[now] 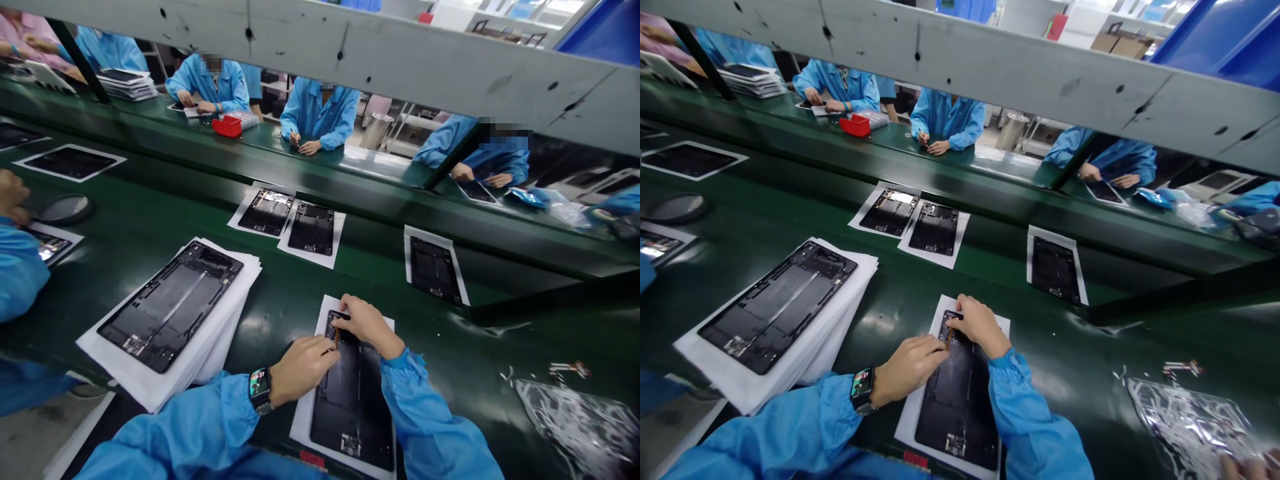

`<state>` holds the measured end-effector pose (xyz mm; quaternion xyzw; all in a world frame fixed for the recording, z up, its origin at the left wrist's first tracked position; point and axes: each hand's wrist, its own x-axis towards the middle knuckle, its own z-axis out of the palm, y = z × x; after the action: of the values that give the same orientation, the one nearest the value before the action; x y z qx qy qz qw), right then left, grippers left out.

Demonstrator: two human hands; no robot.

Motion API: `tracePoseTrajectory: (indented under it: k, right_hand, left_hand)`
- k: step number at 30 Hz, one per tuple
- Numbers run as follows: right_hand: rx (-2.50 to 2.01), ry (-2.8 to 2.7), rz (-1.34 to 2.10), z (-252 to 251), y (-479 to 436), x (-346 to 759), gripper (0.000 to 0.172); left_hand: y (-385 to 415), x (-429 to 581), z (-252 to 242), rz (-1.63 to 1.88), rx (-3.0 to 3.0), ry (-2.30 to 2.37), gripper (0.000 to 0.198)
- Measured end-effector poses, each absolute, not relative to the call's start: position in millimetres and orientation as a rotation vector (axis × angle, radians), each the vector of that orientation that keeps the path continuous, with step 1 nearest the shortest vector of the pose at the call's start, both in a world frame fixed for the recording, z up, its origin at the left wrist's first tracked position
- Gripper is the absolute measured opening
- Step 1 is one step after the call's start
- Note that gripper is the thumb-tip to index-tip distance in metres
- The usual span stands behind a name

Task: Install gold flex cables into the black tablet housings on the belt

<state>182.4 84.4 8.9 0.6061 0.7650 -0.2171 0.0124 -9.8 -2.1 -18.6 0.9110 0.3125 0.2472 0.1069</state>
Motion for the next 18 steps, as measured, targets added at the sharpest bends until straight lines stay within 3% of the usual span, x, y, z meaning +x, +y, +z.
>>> tracePoseTrajectory:
  k: [7, 18]
  right_hand:
    - [1.717, 2.601, -0.404, 8.1, 68.9, 187.7, 0.024]
    - [1.818, 2.66, -0.473, -2.0, 63.3, 193.7, 0.024]
  left_hand:
    - [-4.2, -8.7, -28.0, 0.849, 2.644, 0.903, 0.022]
    - [-8.2, -7.9, -32.3, 0.736, 2.701, 0.894, 0.026]
